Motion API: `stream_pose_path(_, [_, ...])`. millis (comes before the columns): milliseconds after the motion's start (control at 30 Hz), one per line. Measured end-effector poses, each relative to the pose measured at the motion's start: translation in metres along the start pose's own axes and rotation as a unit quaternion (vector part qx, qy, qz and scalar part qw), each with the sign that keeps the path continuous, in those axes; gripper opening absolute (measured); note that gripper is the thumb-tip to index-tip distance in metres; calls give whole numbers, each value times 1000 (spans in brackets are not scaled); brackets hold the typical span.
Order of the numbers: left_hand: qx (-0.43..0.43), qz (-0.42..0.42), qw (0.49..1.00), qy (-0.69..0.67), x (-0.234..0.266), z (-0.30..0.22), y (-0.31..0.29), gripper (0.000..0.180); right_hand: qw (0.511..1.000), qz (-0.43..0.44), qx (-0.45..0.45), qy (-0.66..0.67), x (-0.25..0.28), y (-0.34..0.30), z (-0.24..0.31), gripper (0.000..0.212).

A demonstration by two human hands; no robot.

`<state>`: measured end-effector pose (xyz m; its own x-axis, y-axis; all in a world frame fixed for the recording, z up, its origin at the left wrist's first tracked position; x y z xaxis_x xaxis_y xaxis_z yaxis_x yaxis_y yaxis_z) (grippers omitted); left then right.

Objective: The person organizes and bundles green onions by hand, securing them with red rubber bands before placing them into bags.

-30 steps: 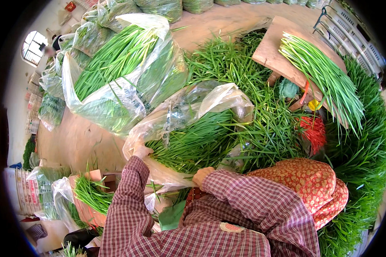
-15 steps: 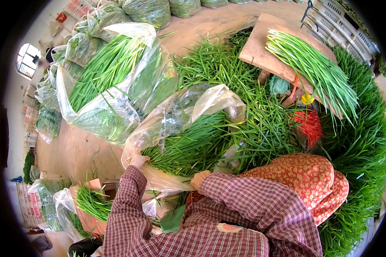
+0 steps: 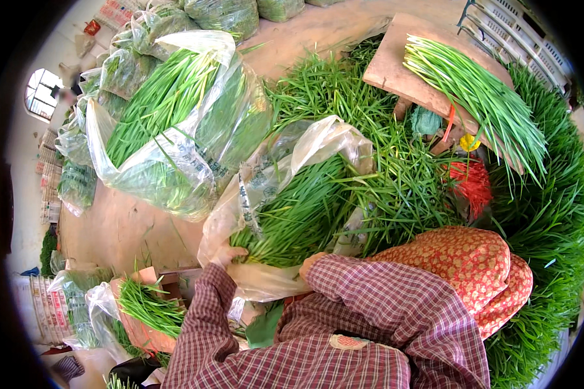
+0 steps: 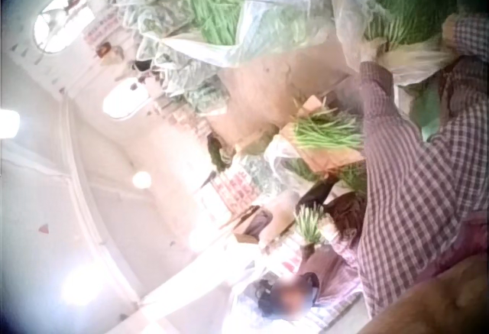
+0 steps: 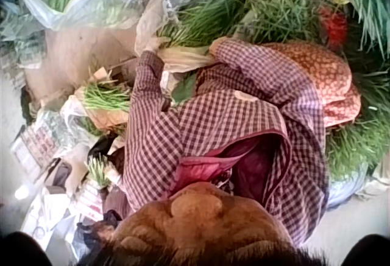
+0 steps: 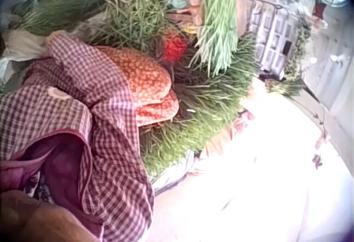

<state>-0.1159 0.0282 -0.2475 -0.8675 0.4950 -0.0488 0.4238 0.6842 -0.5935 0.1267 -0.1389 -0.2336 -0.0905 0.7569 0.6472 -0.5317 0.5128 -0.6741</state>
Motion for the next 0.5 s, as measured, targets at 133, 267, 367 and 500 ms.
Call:
stream_pose_path(133, [-7,-22,998,-54,-24,1,-34,78,998,55,-14,8,-23,3,-12,17])
stream_pose_path(267, [-18,-79,995,64,1,14,-22,82,1000,26,-3,-17,1,-4,-4,21])
stream_pose_path(367, [81,-77,969,222,-2,-14,-24,81,994,92,-51,20,54,-39,9,20])
stream_pose_path(500, [-96,-147,858,483,-19,-38,-29,99,997,66,-37,11,50,-40,9,18])
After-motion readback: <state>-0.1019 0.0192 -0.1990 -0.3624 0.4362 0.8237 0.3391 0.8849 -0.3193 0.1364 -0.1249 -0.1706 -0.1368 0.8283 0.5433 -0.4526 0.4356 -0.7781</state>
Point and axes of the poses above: each hand's wrist, its own y-axis towards the middle knuckle, its own x-axis out of the back of the hand, z = x × y, the point moved 3 cm from there along y, towards the middle knuckle, and after that the axes turned 9 degrees about -y, right-handed, at the moved point
